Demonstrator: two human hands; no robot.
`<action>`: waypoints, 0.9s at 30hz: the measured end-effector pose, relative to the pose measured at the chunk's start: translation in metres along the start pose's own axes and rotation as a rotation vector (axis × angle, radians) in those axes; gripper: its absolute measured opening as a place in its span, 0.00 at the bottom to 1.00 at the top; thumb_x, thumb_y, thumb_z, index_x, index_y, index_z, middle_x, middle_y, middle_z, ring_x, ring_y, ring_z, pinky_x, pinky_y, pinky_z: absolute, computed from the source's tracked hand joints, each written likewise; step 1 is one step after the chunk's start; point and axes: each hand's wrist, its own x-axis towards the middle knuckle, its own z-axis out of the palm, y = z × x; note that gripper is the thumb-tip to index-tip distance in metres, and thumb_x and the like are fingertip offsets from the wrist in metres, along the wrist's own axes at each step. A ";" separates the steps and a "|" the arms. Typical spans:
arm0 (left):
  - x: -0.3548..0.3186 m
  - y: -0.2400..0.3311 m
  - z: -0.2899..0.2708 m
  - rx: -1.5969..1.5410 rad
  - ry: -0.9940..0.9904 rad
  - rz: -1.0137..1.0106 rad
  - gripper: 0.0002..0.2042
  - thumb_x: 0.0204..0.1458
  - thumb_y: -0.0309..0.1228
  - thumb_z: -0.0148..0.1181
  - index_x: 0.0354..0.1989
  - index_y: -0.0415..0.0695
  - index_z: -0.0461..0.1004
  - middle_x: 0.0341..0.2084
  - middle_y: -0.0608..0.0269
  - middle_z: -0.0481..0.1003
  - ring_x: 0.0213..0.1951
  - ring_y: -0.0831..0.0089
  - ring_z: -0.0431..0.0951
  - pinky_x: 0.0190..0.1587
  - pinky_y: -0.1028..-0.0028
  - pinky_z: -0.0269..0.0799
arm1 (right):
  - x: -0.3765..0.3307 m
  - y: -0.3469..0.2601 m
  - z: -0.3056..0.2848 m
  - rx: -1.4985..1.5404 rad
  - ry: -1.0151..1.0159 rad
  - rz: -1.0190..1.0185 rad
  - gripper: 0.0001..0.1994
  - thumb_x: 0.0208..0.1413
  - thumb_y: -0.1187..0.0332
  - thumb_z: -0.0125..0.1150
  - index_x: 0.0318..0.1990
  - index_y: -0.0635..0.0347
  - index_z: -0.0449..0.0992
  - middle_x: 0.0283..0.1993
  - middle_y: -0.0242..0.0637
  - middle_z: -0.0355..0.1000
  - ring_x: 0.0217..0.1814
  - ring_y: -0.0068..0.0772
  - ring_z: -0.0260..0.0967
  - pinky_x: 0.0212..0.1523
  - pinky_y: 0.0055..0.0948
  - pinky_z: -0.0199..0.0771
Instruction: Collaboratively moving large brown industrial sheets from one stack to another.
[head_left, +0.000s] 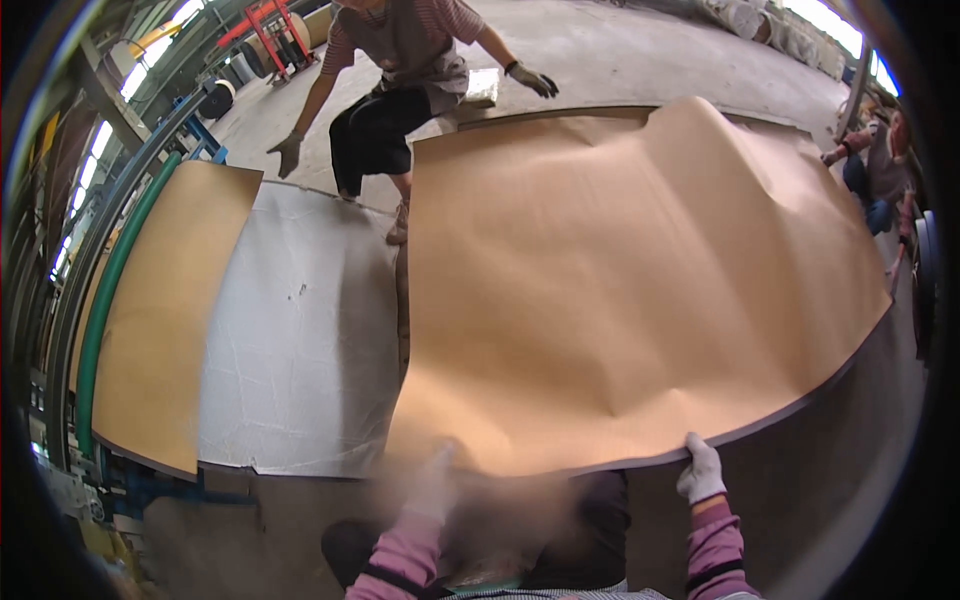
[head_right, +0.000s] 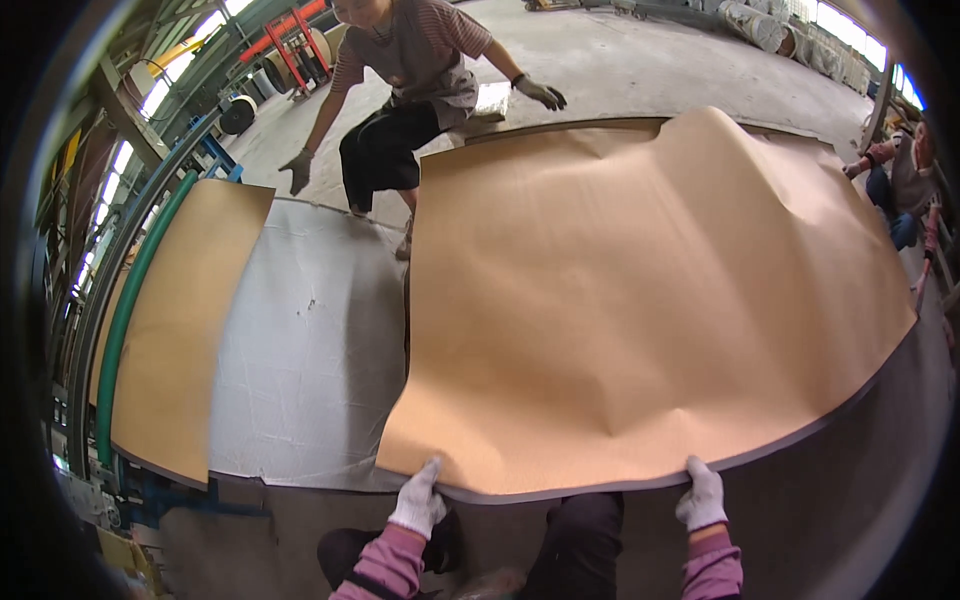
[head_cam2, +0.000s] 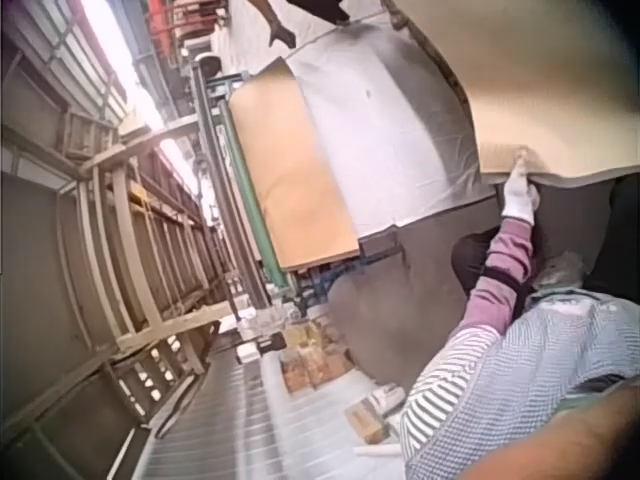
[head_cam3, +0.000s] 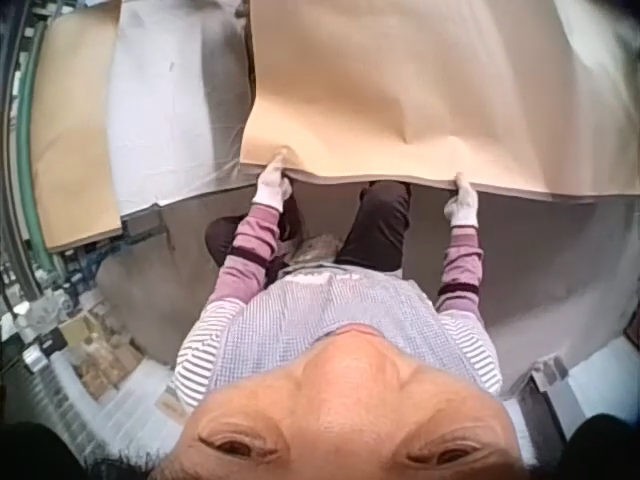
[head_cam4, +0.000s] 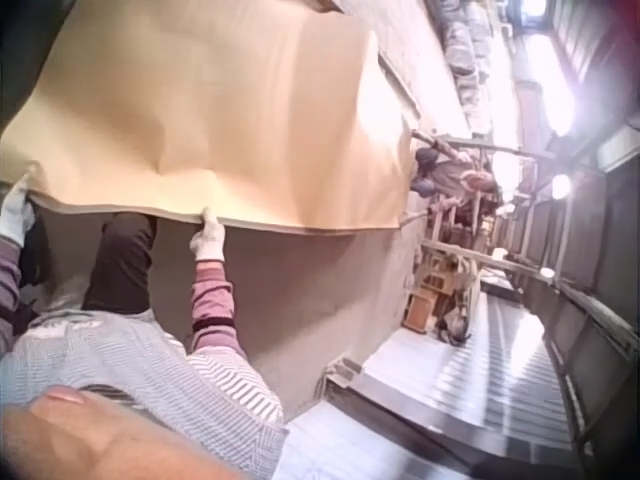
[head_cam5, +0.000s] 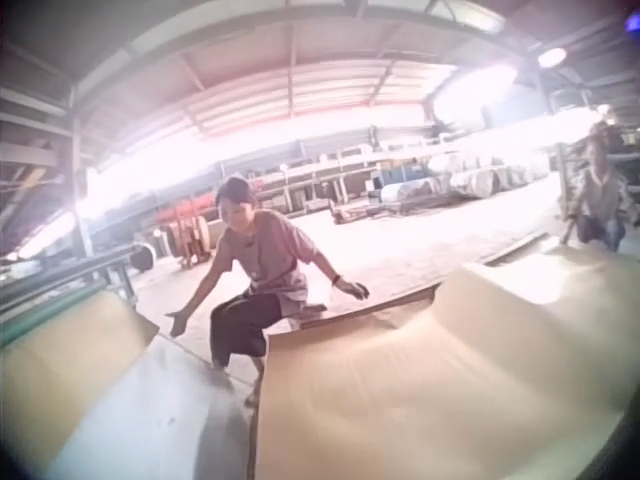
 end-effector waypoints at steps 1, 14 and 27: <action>-0.025 0.034 0.033 -0.044 -0.121 -0.193 0.09 0.53 0.41 0.58 0.36 0.51 0.73 0.19 0.71 0.70 0.11 0.76 0.64 0.13 0.75 0.59 | 0.040 0.016 -0.020 0.052 0.100 -0.010 0.25 0.47 0.68 0.60 0.53 0.68 0.65 0.55 0.39 0.66 0.55 0.36 0.63 0.55 0.32 0.63; -0.041 0.025 0.096 -0.052 -0.132 -0.206 0.15 0.52 0.32 0.59 0.43 0.34 0.69 0.32 0.55 0.75 0.29 0.66 0.77 0.26 0.72 0.75 | 0.123 0.028 -0.077 -0.083 0.337 -0.064 0.21 0.50 0.63 0.59 0.49 0.67 0.69 0.48 0.44 0.70 0.50 0.39 0.67 0.54 0.38 0.64; -0.013 0.051 0.012 -0.069 -0.300 -0.374 0.07 0.53 0.29 0.56 0.36 0.38 0.70 0.19 0.61 0.70 0.16 0.75 0.68 0.17 0.76 0.67 | 0.102 -0.007 0.001 -0.122 0.226 0.069 0.21 0.50 0.65 0.61 0.49 0.68 0.66 0.50 0.43 0.67 0.49 0.39 0.66 0.46 0.38 0.70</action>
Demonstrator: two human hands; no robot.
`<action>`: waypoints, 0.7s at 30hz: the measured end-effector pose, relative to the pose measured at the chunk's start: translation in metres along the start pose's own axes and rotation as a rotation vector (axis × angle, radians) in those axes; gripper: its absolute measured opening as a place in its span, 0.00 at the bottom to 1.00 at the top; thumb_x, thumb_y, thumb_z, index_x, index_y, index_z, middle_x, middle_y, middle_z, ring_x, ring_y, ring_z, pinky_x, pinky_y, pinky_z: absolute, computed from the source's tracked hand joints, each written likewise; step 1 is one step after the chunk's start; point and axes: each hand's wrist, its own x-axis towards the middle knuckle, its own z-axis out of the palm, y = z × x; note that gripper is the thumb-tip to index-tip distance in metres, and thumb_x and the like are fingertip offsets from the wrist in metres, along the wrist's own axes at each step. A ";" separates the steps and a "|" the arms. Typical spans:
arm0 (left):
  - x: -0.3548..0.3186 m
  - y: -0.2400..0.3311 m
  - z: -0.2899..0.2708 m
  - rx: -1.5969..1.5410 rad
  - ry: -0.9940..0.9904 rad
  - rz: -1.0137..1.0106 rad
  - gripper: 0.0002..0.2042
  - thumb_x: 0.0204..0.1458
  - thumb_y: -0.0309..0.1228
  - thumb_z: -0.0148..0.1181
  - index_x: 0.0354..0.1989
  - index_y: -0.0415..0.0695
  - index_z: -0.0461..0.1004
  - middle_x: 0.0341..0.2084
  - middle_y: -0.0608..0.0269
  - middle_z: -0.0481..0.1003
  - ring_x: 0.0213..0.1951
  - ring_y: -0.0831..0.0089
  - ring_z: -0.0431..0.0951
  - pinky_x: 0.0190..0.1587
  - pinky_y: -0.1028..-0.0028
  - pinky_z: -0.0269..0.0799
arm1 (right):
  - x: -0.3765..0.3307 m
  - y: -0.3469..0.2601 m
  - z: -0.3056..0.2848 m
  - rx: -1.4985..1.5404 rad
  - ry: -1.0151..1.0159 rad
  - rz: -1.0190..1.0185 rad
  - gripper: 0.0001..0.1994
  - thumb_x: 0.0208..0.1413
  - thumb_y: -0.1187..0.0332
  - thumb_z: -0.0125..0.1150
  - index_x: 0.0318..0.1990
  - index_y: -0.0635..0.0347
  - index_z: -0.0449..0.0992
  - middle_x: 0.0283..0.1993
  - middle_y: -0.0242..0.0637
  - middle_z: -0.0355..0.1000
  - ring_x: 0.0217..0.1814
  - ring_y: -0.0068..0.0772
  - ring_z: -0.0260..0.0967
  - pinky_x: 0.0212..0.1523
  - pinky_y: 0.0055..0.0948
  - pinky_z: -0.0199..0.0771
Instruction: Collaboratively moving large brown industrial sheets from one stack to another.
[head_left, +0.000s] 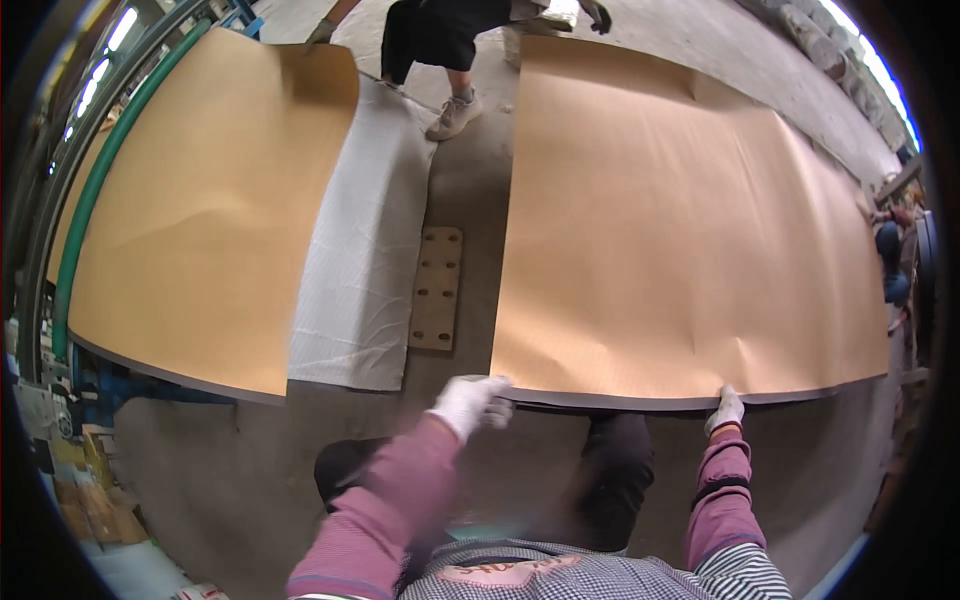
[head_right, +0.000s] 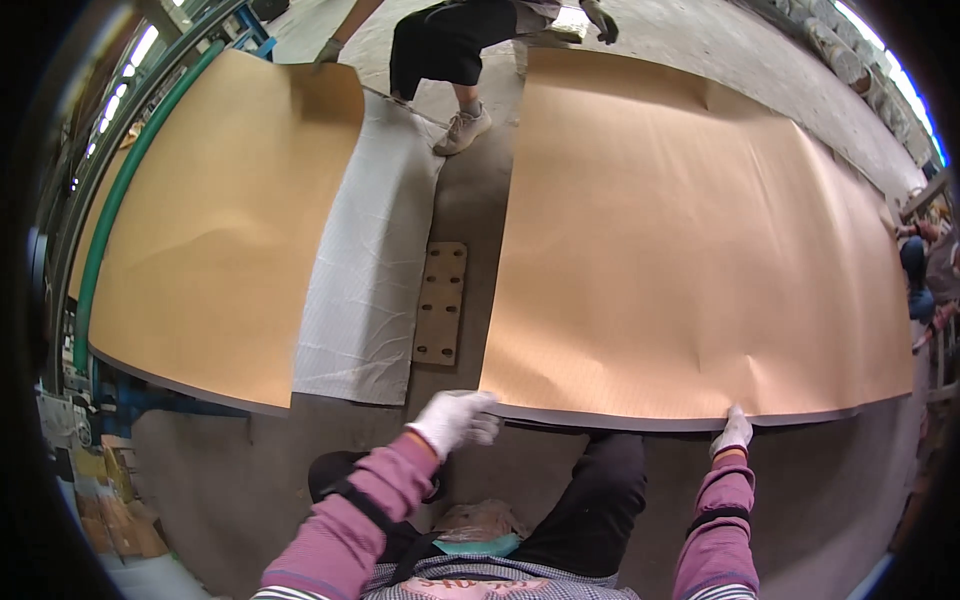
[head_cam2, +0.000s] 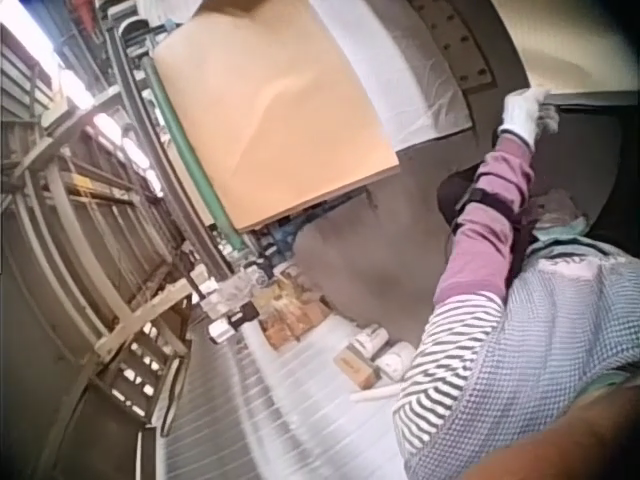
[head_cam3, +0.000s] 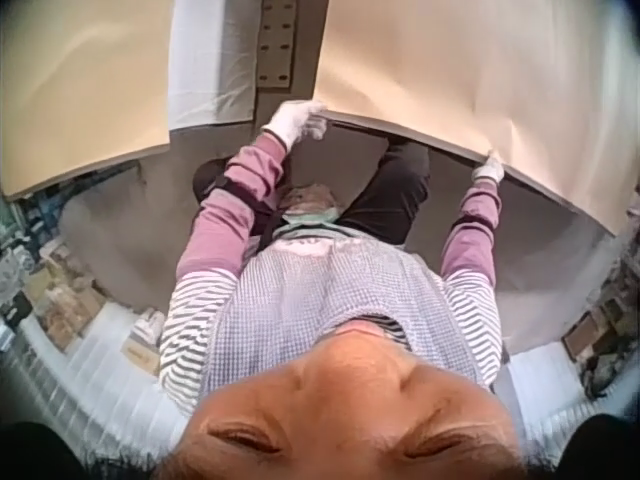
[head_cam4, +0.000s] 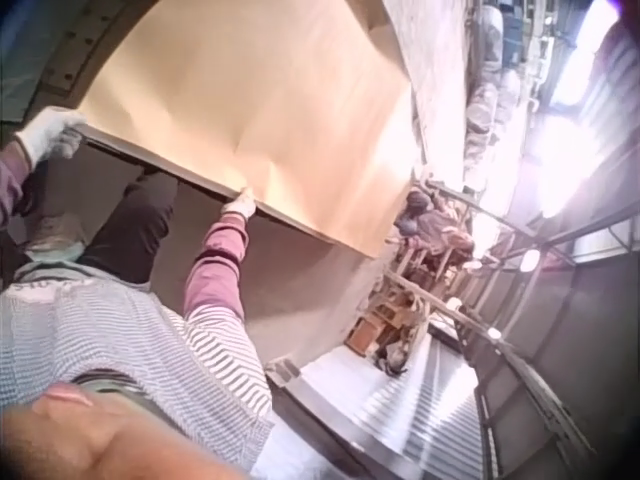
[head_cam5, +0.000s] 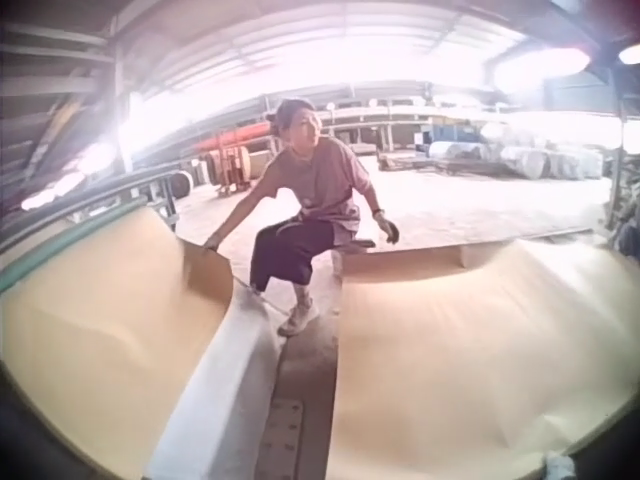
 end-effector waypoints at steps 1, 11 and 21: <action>-0.015 0.017 -0.030 -0.097 -0.040 0.022 0.06 0.53 0.28 0.55 0.35 0.39 0.70 0.18 0.63 0.69 0.16 0.77 0.67 0.17 0.77 0.65 | 0.000 0.002 0.003 -0.007 -0.051 0.004 0.23 0.49 0.63 0.60 0.51 0.64 0.66 0.51 0.42 0.67 0.51 0.39 0.65 0.46 0.42 0.69; -0.097 -0.002 -0.325 -0.574 1.038 0.535 0.46 0.48 0.46 0.62 0.68 0.48 0.35 0.65 0.54 0.48 0.65 0.58 0.47 0.64 0.50 0.39 | 0.034 -0.039 -0.127 -0.264 -0.067 -0.138 0.13 0.56 0.53 0.54 0.28 0.50 0.68 0.20 0.18 0.61 0.16 0.12 0.52 0.14 0.15 0.52; -0.079 0.044 -0.291 -0.459 0.416 0.734 0.17 0.56 0.37 0.54 0.46 0.36 0.71 0.36 0.60 0.74 0.30 0.72 0.76 0.29 0.73 0.75 | -0.291 -0.066 0.063 -0.476 -0.358 -0.147 0.08 0.55 0.62 0.55 0.24 0.47 0.69 0.18 0.20 0.61 0.11 0.10 0.51 0.08 0.14 0.47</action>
